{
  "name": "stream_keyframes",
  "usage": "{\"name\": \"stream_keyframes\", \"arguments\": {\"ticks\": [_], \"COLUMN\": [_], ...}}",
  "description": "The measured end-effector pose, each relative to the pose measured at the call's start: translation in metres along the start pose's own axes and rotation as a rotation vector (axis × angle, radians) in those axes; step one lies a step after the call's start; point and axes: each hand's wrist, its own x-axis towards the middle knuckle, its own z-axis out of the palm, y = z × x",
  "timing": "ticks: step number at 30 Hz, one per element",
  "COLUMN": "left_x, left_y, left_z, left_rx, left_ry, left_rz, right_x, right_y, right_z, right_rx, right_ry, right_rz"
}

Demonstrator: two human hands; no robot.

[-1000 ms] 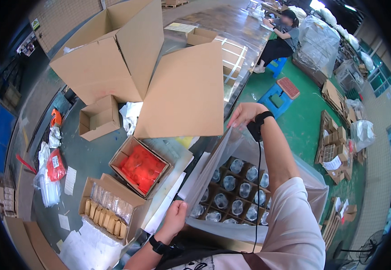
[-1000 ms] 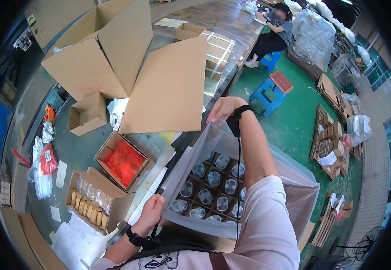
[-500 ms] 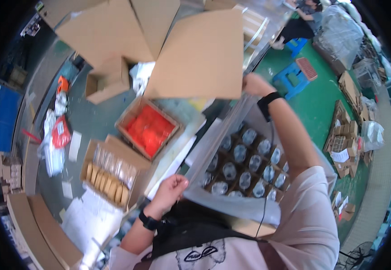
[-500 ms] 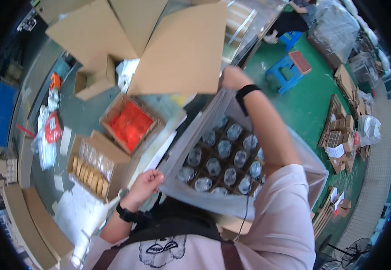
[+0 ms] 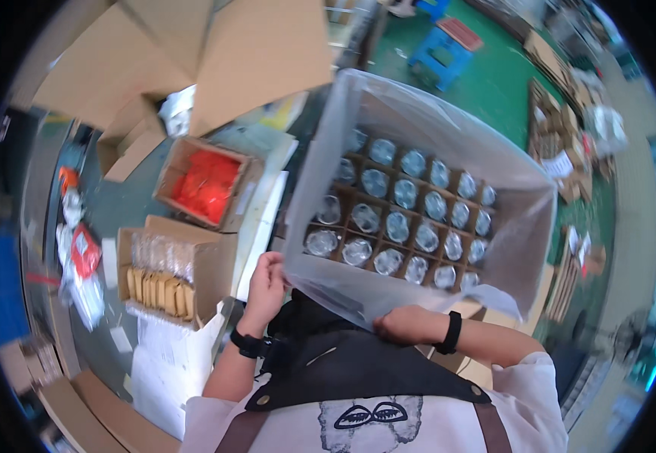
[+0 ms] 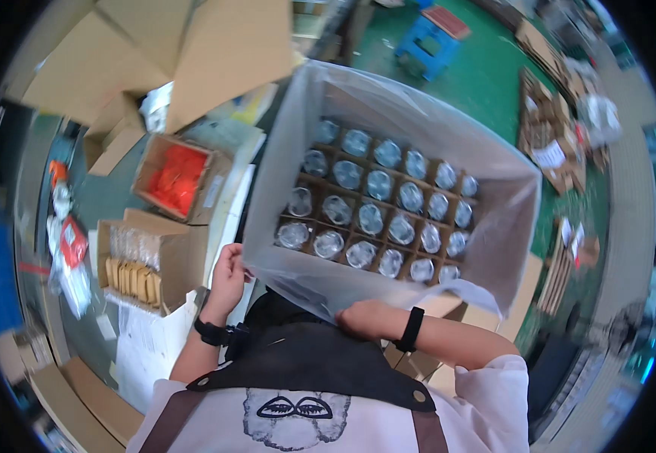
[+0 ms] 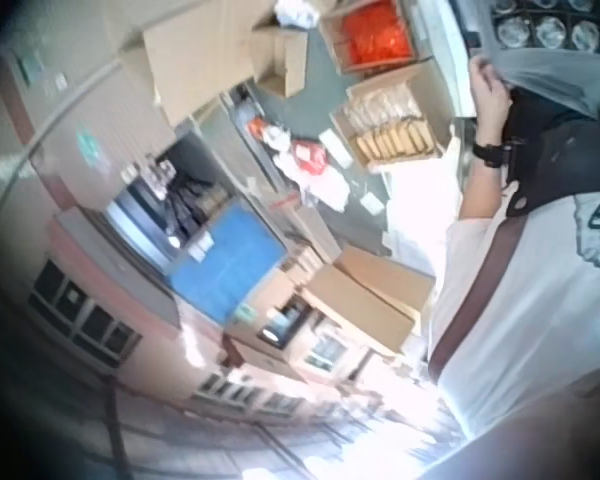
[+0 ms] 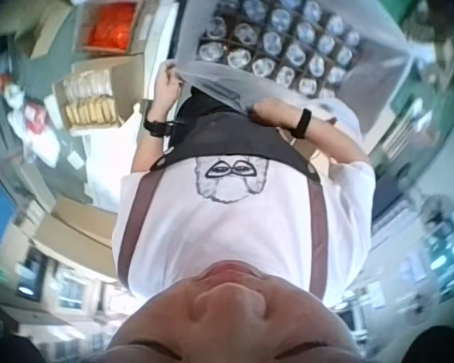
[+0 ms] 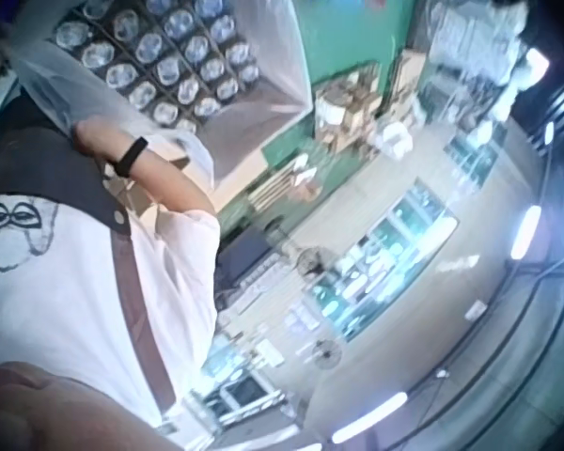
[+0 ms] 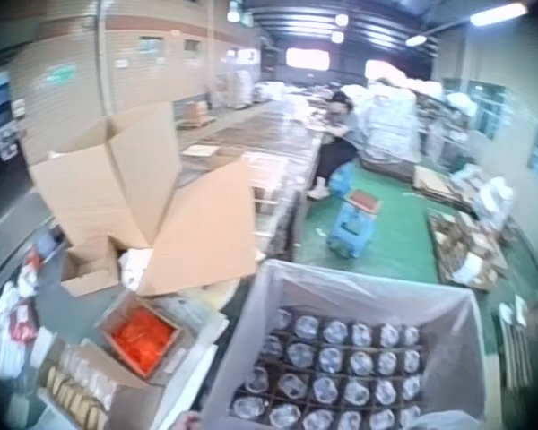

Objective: The person assembles a cardboard box, opens it, and places a tray of individually wrapped items inside. They then adjust the items within the tray and handle red plastic bags from a nearby box.

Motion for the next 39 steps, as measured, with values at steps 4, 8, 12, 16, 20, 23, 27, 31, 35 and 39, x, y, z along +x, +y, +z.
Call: {"name": "stream_keyframes", "arguments": {"ticks": [4,8,12,16,20,23,27,31,35,39], "left_x": [-0.013,-0.049,-0.028,0.011,-0.041,-0.041,0.004,0.099,0.055,0.011], "left_y": [-0.034,0.054,0.078,-0.003,-0.009,0.06,0.086,-0.043,-0.124,-0.109], "left_z": [-0.002,0.011,0.128,0.197,0.192,0.237,0.334,0.377,0.403,0.39], "left_rx": [0.594,0.793,0.846,1.385,1.581,1.812,1.659,1.477,0.982,0.965], "left_ry": [-0.059,-0.862,-0.817,-1.083,-1.381,-1.521,-1.539,-1.091,-0.826,-0.729], "left_rz": [0.194,-0.194,0.527,0.267,0.283,0.12,0.398,0.425,0.264,0.283], "right_x": [-0.039,-0.123,-0.127,-0.095,-0.175,-0.228,-0.213,-0.081,-0.008,-0.022], "right_y": [0.04,0.049,0.058,0.128,0.14,0.106,0.124,0.174,0.251,0.265], "right_z": [0.07,0.089,0.029,0.051,0.159,0.092,-0.029,-0.048,0.12,0.147], "right_rx": [-0.101,0.339,-0.045,-0.105,0.28,0.259,0.124,-0.033,0.349,0.911], "right_ry": [0.177,0.17,1.023,0.34,-0.089,-0.171,-0.024,0.394,0.909,1.095], "right_rz": [0.298,0.29,0.328,0.665,0.411,0.316,0.335,0.645,0.906,0.672]}}
